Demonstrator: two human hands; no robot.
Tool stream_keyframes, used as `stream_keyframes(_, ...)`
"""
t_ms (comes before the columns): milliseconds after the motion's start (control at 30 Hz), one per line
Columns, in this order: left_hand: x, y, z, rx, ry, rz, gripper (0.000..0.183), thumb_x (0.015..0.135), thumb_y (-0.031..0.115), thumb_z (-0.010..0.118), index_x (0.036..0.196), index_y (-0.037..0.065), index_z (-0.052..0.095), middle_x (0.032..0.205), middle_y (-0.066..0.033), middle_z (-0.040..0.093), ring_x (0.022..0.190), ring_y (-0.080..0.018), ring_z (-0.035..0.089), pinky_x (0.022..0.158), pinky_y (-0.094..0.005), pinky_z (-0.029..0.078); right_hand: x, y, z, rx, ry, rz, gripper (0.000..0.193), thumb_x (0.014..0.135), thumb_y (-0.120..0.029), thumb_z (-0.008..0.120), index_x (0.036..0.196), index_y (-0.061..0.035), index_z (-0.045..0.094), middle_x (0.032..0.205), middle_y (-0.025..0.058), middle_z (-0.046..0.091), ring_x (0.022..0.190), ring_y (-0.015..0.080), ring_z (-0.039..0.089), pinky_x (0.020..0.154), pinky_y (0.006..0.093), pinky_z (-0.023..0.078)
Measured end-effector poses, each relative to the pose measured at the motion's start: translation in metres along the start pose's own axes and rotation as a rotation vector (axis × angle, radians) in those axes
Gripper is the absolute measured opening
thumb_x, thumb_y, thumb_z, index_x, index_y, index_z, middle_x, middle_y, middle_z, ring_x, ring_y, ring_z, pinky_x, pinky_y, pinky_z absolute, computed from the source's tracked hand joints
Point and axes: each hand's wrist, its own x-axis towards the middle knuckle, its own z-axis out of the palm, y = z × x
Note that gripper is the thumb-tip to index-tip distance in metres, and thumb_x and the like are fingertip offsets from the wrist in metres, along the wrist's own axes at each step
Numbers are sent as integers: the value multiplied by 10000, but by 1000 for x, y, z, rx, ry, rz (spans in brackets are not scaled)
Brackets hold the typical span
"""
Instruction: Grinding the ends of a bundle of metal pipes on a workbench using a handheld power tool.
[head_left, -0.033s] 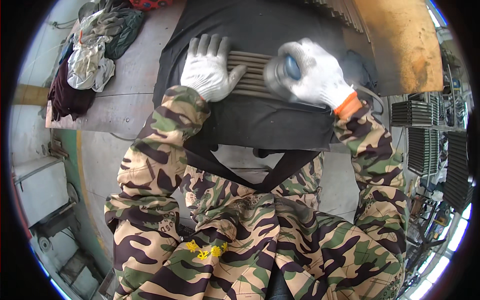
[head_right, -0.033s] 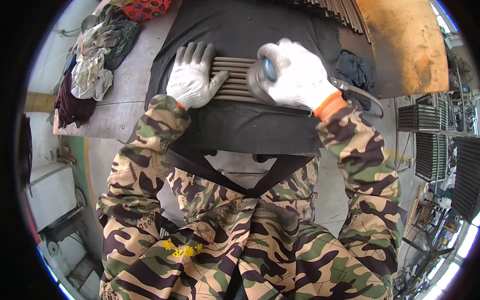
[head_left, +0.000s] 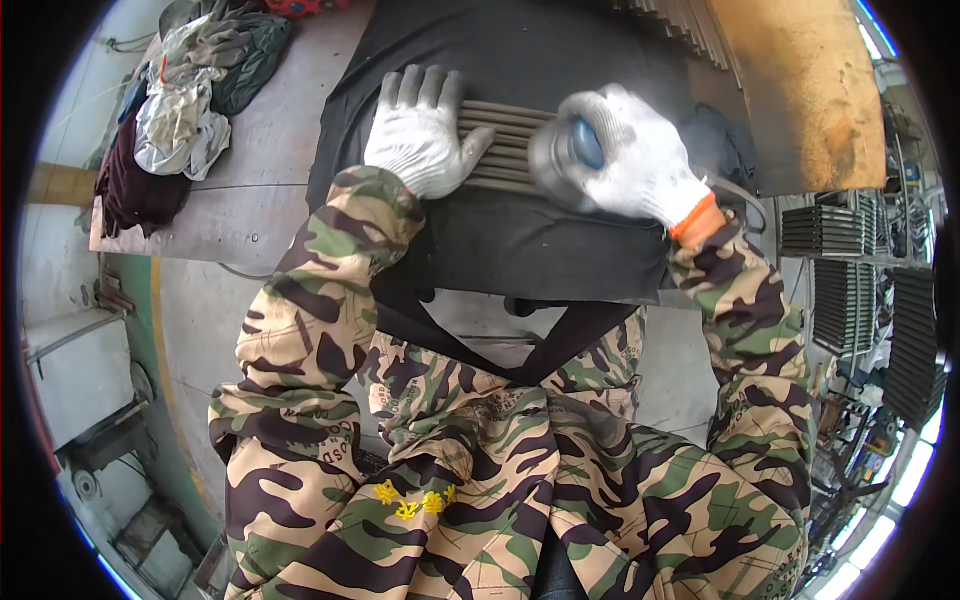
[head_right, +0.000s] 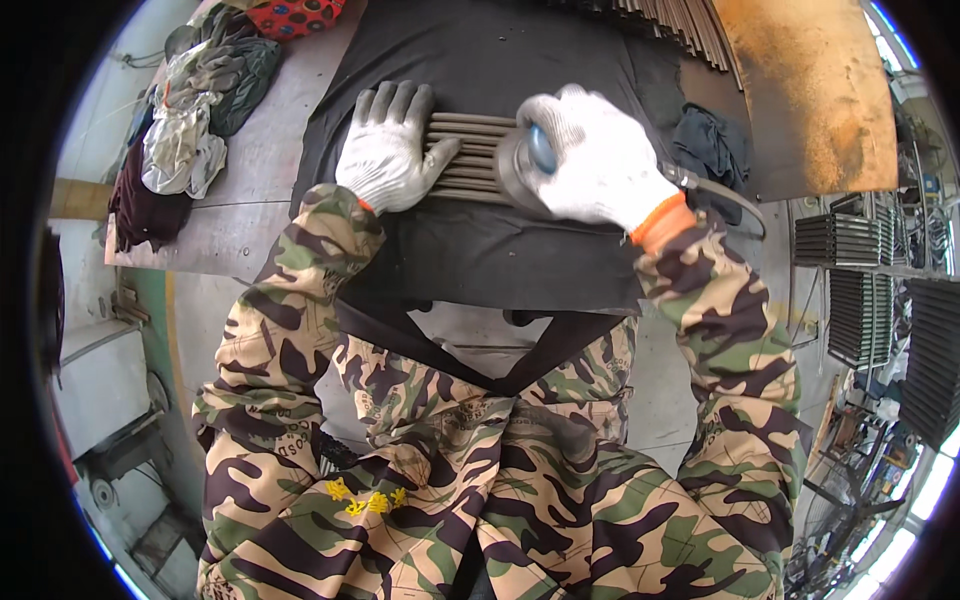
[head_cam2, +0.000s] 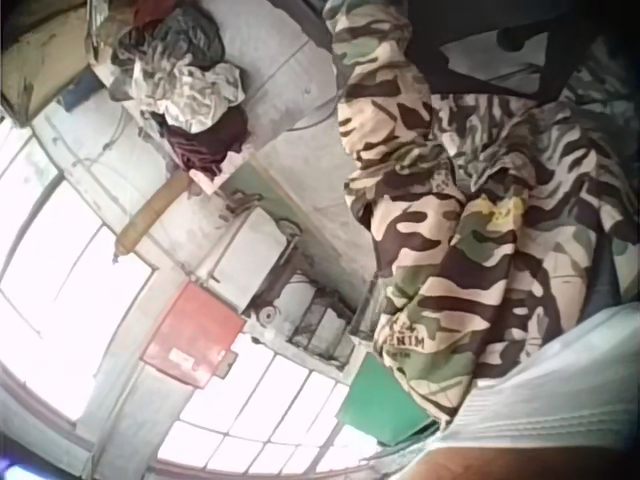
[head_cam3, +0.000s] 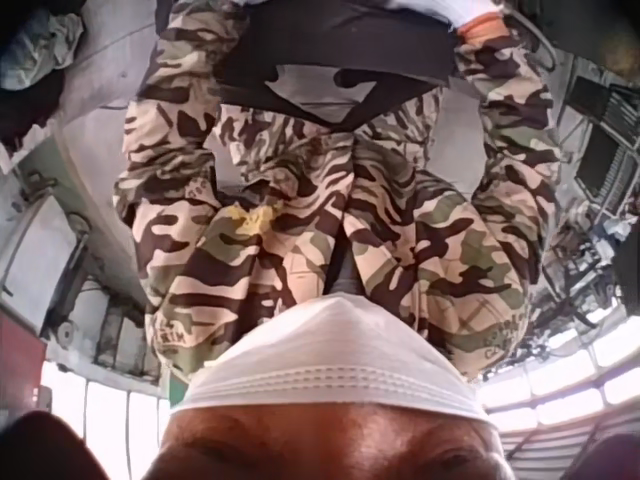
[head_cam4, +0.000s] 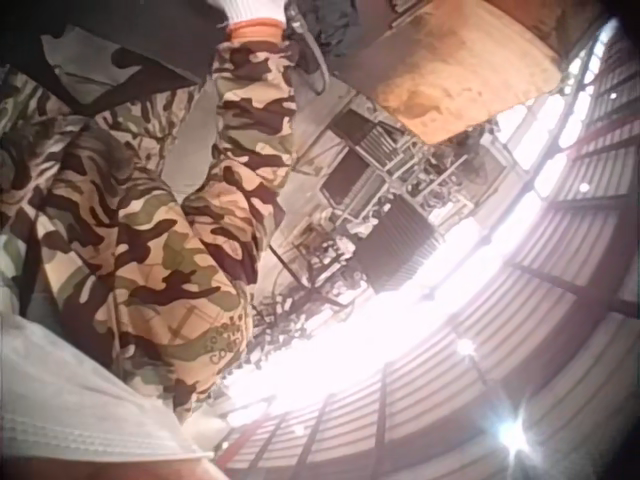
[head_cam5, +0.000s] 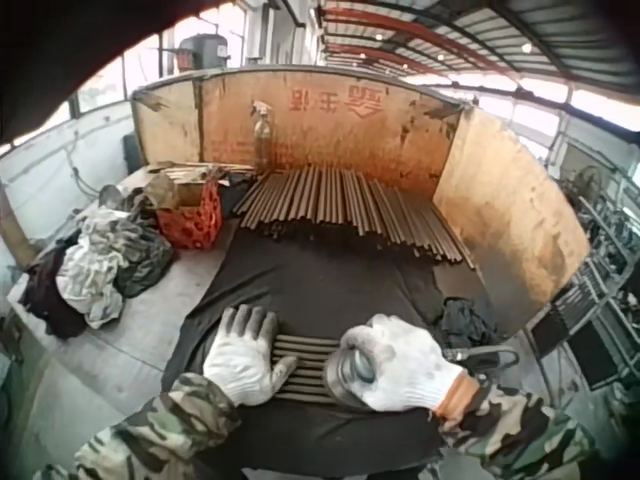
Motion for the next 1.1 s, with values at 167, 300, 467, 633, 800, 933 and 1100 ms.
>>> stream_keyframes(167, 3, -2, 14, 63, 42, -29, 754, 977, 539, 678, 1432, -55, 588, 1443, -223, 618, 1396, -397, 523, 1247, -547, 327, 10, 6, 4, -13, 38, 41, 342, 887, -339, 755, 1186, -174, 732, 1066, 155, 697, 1041, 376, 705, 937, 479, 593)
stream_keyframes(300, -1, -4, 20, 76, 100, -59, 758, 993, 550, 663, 1448, -50, 582, 1459, -215, 613, 1399, -393, 523, 1245, -555, 324, -4, -8, 4, 40, 42, -55, 335, 866, -334, 775, 1167, -193, 730, 1051, 137, 697, 1013, 367, 711, 908, 469, 600)
stream_keyframes(467, -3, -5, 19, 73, 103, -34, 737, 997, 538, 659, 1437, -49, 586, 1451, -218, 616, 1381, -397, 533, 1226, -555, 342, 15, 6, 13, -28, 72, -13, 350, 876, -351, 772, 1186, -197, 723, 1043, 146, 689, 999, 368, 713, 894, 469, 602)
stream_keyframes(633, -6, 6, 17, 54, 108, -35, 722, 971, 515, 688, 1415, -46, 594, 1408, -214, 626, 1343, -396, 550, 1220, -552, 353, -6, -7, 9, 25, 19, -42, 356, 871, -360, 776, 1184, -195, 732, 1046, 145, 690, 1013, 370, 718, 904, 461, 605)
stream_keyframes(800, -21, 4, 8, 38, 282, 5, 667, 919, 457, 734, 1351, -35, 609, 1303, -195, 639, 1284, -386, 567, 1182, -538, 384, 18, 4, 13, -29, 62, -21, 364, 856, -338, 809, 1181, -200, 723, 1053, 123, 691, 1014, 355, 716, 904, 454, 601)
stream_keyframes(933, -17, 5, 10, 22, 207, -9, 636, 927, 449, 730, 1334, -26, 616, 1288, -187, 650, 1259, -379, 581, 1174, -534, 392, 8, -7, 11, -10, 23, -44, 400, 851, -353, 816, 1204, -196, 711, 1086, 121, 686, 1043, 351, 709, 923, 448, 595)
stream_keyframes(1100, -22, -3, 12, 34, 226, -26, 639, 939, 448, 725, 1344, -32, 608, 1302, -194, 650, 1269, -382, 579, 1185, -529, 384, 21, -4, 20, -50, 4, -20, 406, 870, -375, 789, 1226, -193, 715, 1102, 142, 688, 1056, 354, 709, 935, 451, 595)
